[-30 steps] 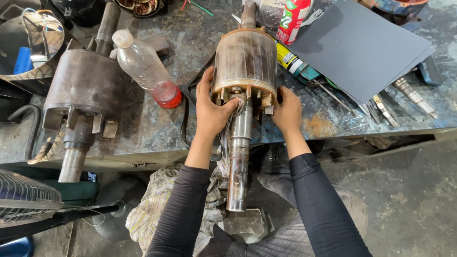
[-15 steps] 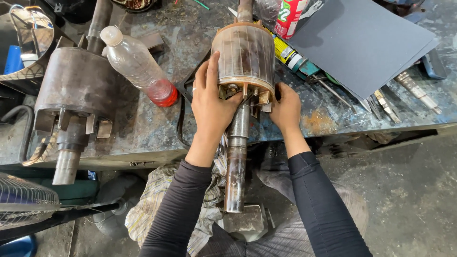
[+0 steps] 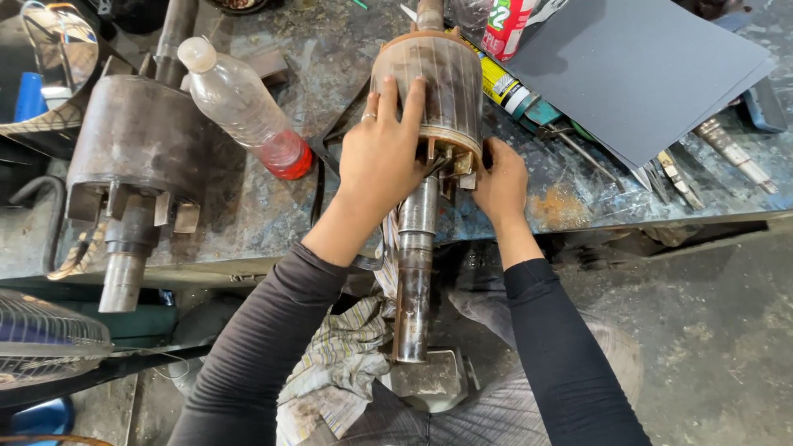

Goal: Cleaning a motor shaft using a cloth and liquid solvent on a workbench in a workshop.

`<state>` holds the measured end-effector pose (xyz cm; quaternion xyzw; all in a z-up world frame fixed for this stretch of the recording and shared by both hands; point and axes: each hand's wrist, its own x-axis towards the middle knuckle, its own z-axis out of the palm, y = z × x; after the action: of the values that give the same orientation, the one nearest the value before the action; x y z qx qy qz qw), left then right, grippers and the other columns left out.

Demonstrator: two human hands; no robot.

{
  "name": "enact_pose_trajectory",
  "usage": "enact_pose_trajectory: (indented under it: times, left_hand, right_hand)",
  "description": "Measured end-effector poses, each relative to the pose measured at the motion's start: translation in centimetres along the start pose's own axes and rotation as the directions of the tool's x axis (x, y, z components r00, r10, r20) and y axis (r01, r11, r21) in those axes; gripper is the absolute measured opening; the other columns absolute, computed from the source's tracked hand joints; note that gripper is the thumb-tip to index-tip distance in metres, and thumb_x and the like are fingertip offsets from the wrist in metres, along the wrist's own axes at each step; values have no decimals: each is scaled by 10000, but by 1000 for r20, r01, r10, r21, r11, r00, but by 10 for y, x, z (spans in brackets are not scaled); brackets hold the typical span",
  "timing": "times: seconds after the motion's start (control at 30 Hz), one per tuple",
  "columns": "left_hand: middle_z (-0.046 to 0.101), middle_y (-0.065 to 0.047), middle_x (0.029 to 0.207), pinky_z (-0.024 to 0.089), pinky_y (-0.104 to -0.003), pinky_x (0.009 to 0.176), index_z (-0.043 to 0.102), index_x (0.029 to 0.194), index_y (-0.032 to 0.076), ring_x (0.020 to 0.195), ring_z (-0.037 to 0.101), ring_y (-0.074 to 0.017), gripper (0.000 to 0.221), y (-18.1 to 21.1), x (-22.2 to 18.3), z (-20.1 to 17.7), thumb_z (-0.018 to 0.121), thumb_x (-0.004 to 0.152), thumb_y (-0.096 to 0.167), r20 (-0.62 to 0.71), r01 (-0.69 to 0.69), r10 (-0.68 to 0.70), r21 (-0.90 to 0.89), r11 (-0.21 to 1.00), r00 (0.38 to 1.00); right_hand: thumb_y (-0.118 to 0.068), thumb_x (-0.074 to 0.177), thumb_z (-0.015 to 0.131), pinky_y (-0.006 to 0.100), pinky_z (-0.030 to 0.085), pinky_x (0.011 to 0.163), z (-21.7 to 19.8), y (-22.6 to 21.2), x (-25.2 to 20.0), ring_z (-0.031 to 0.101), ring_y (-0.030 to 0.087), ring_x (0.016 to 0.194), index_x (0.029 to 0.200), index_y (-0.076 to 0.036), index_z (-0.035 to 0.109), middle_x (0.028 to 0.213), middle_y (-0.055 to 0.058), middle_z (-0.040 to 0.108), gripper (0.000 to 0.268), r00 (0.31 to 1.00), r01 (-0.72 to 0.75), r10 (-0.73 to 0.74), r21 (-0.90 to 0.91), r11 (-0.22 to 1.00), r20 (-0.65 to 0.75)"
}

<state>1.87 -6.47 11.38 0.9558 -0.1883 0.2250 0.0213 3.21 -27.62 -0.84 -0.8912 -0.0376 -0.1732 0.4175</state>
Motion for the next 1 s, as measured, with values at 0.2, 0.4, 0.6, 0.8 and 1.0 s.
enact_pose_trajectory:
  times: [0.2,0.4,0.6,0.8,1.0]
  left_hand:
    - [386,-340,1634,643,-496,621,282,1660,78,1425,525,-563,936,-9,-6,-2,776,871,168,126,-47,49,-15,999,991]
    - [355,-349,1657,538,-415,462,232,1701,181,1456,508,-576,930,-19,-12,-8,637,892,-38,132,-130,128,4,992,983]
    - [417,-338,1623,570,-420,489,269,1684,188,1415,569,-525,925,-22,-9,-3,720,887,62,111,-174,165,72,982,980]
    - [404,-243,1617,673,-514,651,342,1643,247,1339,563,-480,1047,-28,-5,-15,952,796,327,97,-182,179,26,983,979]
    - [578,6,1507,683,-505,709,460,1578,320,1249,636,-277,1087,-26,-18,18,965,635,509,-110,16,-13,22,1000,994]
  right_hand:
    - [-220,1096,644,412,385,563,3,5,0,615,314,730,890,-57,630,862,119,676,263,998,55,-55,-25,998,-8]
    - [-138,1051,655,440,384,564,4,8,1,616,357,755,893,-55,612,880,131,674,184,999,43,-43,-33,999,-4]
    - [-152,1046,641,444,397,568,3,2,0,637,359,768,910,-50,645,902,134,700,170,1000,27,-27,-17,999,-6]
    - [-148,1041,654,424,351,551,3,3,0,581,308,704,856,-77,581,842,105,656,212,1000,11,-11,-21,1000,8]
    - [-199,1051,704,540,575,935,20,17,-4,682,452,1128,1245,-17,711,1142,188,745,265,994,9,-18,-83,997,-106]
